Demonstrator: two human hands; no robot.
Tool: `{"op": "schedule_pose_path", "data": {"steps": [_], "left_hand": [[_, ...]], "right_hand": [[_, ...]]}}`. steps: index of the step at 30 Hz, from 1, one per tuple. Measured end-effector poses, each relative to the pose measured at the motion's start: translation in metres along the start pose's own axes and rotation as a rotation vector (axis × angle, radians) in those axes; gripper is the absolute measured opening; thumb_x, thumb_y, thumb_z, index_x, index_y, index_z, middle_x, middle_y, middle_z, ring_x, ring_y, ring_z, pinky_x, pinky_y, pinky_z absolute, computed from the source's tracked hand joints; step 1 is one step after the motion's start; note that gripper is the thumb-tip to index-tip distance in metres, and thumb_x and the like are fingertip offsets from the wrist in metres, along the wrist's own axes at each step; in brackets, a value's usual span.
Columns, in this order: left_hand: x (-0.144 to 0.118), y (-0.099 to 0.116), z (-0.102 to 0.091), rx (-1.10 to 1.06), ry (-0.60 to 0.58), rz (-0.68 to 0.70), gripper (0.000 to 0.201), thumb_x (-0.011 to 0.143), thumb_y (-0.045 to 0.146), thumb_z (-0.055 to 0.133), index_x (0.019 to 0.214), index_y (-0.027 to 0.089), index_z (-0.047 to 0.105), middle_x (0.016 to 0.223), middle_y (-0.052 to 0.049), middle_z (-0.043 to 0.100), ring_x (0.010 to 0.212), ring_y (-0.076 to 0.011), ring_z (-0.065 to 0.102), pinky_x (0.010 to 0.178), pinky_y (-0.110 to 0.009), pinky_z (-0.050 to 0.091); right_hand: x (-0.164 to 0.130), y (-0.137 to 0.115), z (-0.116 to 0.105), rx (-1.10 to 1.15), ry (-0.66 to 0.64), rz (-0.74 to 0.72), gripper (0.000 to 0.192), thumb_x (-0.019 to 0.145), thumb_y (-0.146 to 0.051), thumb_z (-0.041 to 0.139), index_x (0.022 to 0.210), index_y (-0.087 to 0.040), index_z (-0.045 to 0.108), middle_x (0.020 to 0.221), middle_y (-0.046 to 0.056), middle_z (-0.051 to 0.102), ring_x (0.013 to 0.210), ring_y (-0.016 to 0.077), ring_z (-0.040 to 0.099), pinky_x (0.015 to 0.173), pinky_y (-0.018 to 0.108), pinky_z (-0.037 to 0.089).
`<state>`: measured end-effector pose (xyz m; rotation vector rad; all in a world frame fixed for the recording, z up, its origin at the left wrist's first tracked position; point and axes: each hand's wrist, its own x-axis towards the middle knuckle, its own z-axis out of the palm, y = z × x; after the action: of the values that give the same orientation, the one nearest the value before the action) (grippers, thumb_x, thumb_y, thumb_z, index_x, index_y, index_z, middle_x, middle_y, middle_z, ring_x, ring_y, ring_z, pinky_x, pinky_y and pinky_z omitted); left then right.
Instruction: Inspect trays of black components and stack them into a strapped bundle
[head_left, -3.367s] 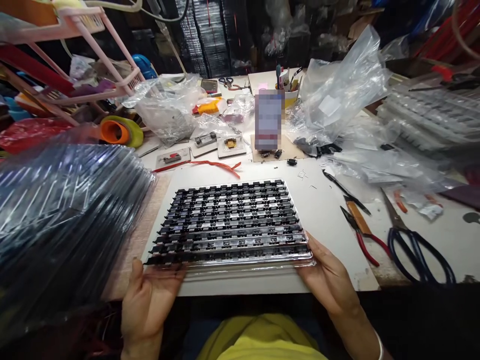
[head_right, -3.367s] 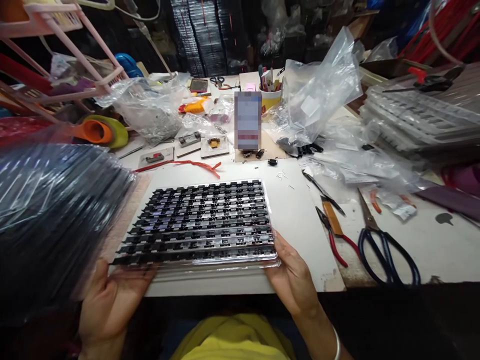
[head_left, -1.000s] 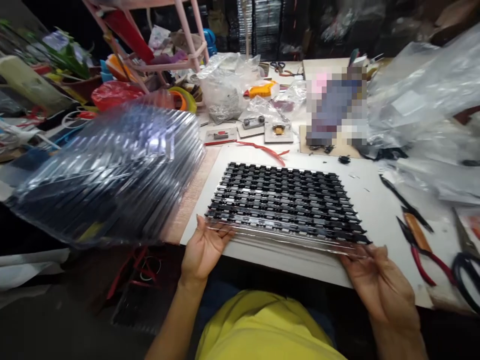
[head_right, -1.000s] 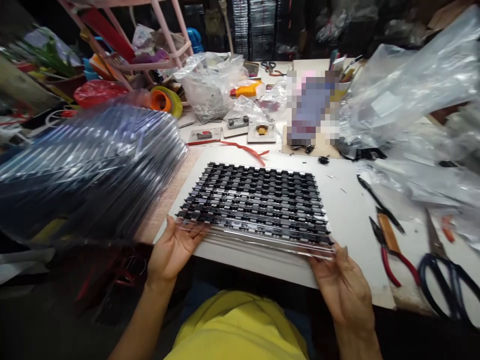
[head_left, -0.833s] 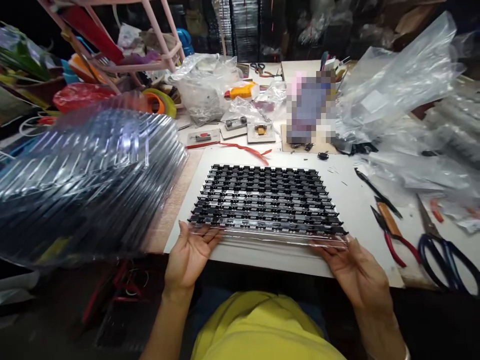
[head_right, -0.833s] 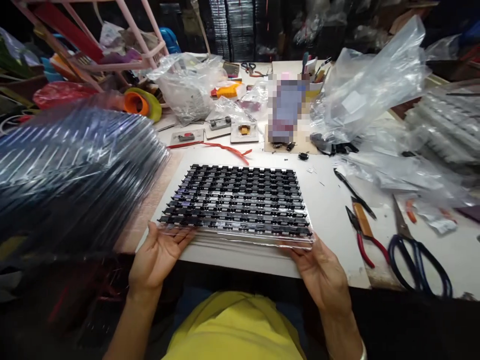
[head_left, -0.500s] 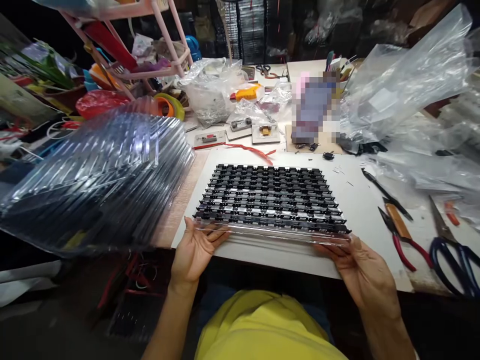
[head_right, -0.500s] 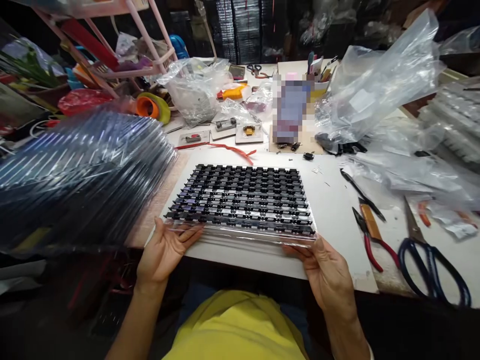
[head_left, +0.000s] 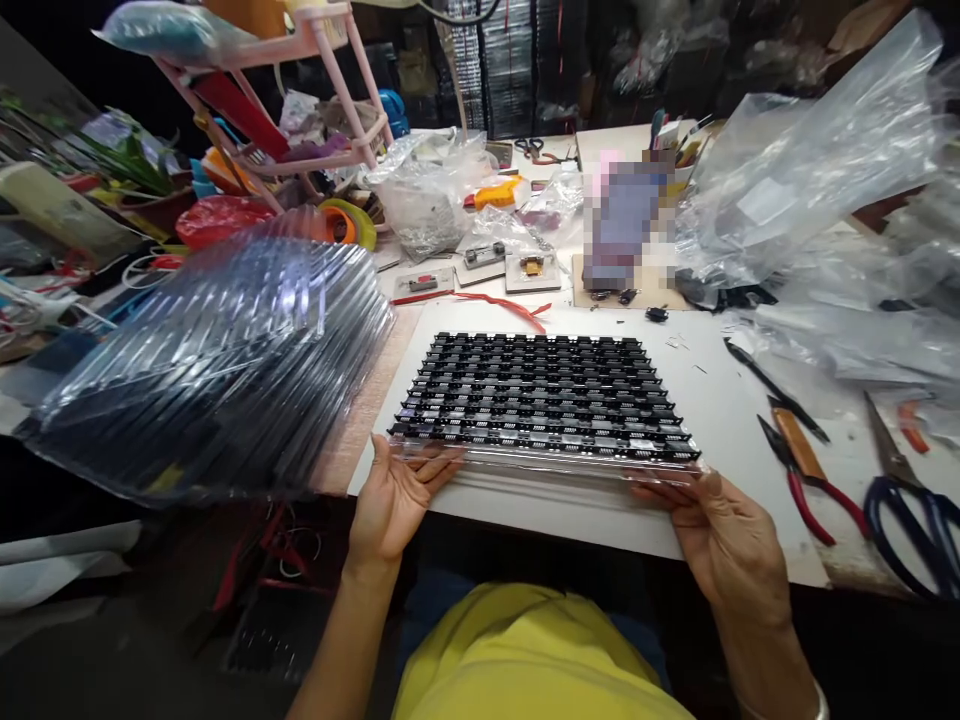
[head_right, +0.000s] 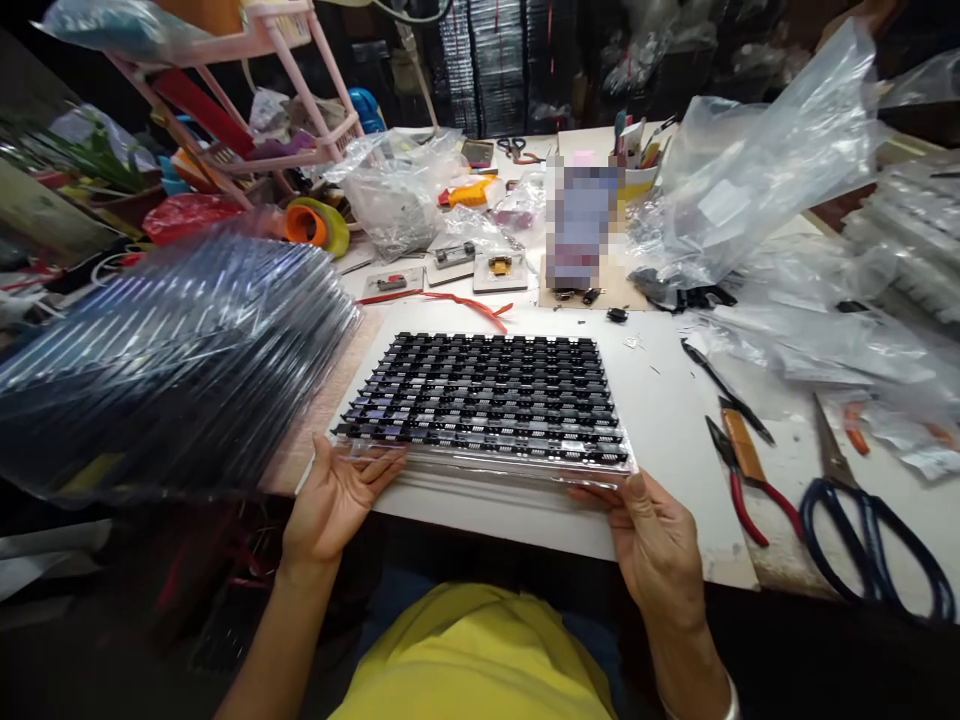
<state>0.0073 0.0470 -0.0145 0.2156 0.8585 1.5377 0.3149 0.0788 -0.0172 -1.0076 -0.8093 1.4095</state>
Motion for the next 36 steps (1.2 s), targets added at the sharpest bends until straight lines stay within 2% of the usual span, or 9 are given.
{"op": "schedule_pose_path", "data": {"steps": [4, 8, 14, 16, 21, 25, 29, 36], "left_hand": [[-0.002, 0.002, -0.001, 0.007, -0.008, -0.018, 0.05, 0.096, 0.039, 0.025, 0.093, 0.015, 0.068, 0.092, -0.017, 0.072, 0.099, -0.0324, 0.064, 0.087, -0.05, 0.05], [0.0, 0.005, 0.001, -0.012, 0.034, -0.053, 0.051, 0.096, 0.036, 0.021, 0.1, 0.015, 0.068, 0.1, -0.021, 0.069, 0.1, -0.0341, 0.063, 0.086, -0.051, 0.051], [0.003, 0.007, 0.006, -0.058, 0.142, -0.085, 0.056, 0.096, 0.034, 0.015, 0.098, 0.02, 0.07, 0.095, -0.015, 0.072, 0.095, -0.033, 0.065, 0.081, -0.051, 0.053], [0.004, 0.007, 0.009, -0.06, 0.168, -0.071, 0.054, 0.096, 0.035, 0.016, 0.103, 0.022, 0.068, 0.095, -0.014, 0.072, 0.093, -0.0323, 0.066, 0.079, -0.051, 0.055], [0.007, 0.01, 0.014, -0.05, 0.112, -0.047, 0.053, 0.097, 0.037, 0.014, 0.118, 0.026, 0.061, 0.098, -0.011, 0.072, 0.09, -0.029, 0.068, 0.078, -0.05, 0.055], [0.008, 0.012, 0.011, -0.023, 0.078, -0.03, 0.058, 0.096, 0.041, 0.012, 0.111, 0.022, 0.064, 0.1, -0.012, 0.071, 0.09, -0.0278, 0.068, 0.08, -0.048, 0.055], [0.007, 0.011, 0.011, 0.029, 0.026, 0.044, 0.055, 0.095, 0.044, 0.018, 0.102, 0.017, 0.065, 0.1, -0.015, 0.071, 0.09, -0.0295, 0.068, 0.078, -0.048, 0.055], [0.0, 0.013, 0.028, 0.037, 0.107, 0.062, 0.044, 0.094, 0.045, 0.027, 0.086, 0.016, 0.061, 0.088, -0.016, 0.071, 0.091, -0.0321, 0.068, 0.075, -0.048, 0.056]], "right_hand": [[0.001, 0.0, 0.001, 0.004, -0.057, -0.033, 0.024, 0.089, -0.034, 0.055, 0.092, -0.018, 0.072, 0.09, 0.007, 0.072, 0.081, 0.0207, 0.068, 0.073, 0.033, 0.058], [0.003, -0.001, 0.002, 0.01, -0.083, -0.044, 0.026, 0.09, -0.036, 0.054, 0.093, -0.018, 0.072, 0.089, 0.007, 0.072, 0.08, 0.0214, 0.068, 0.07, 0.034, 0.057], [0.004, -0.004, 0.004, 0.017, -0.088, -0.017, 0.028, 0.089, -0.04, 0.054, 0.09, -0.017, 0.071, 0.087, 0.007, 0.072, 0.081, 0.0211, 0.067, 0.069, 0.032, 0.055], [0.004, -0.004, 0.004, 0.028, -0.092, -0.022, 0.028, 0.09, -0.04, 0.054, 0.09, -0.018, 0.071, 0.087, 0.007, 0.072, 0.081, 0.021, 0.067, 0.068, 0.032, 0.055], [0.005, -0.002, 0.003, 0.054, -0.094, -0.051, 0.027, 0.09, -0.039, 0.053, 0.087, -0.019, 0.07, 0.085, 0.006, 0.071, 0.077, 0.0212, 0.067, 0.066, 0.034, 0.055], [0.006, 0.001, 0.002, 0.075, -0.095, -0.071, 0.026, 0.089, -0.041, 0.054, 0.087, -0.02, 0.07, 0.086, 0.005, 0.071, 0.075, 0.021, 0.068, 0.067, 0.035, 0.056], [0.006, 0.003, 0.002, 0.1, -0.073, -0.081, 0.024, 0.088, -0.041, 0.056, 0.088, -0.02, 0.07, 0.089, 0.004, 0.071, 0.076, 0.0194, 0.069, 0.067, 0.031, 0.056], [0.005, -0.001, 0.003, 0.144, -0.027, -0.08, 0.022, 0.082, -0.042, 0.064, 0.085, -0.021, 0.07, 0.081, 0.003, 0.073, 0.076, 0.0215, 0.071, 0.064, 0.029, 0.057]]}}
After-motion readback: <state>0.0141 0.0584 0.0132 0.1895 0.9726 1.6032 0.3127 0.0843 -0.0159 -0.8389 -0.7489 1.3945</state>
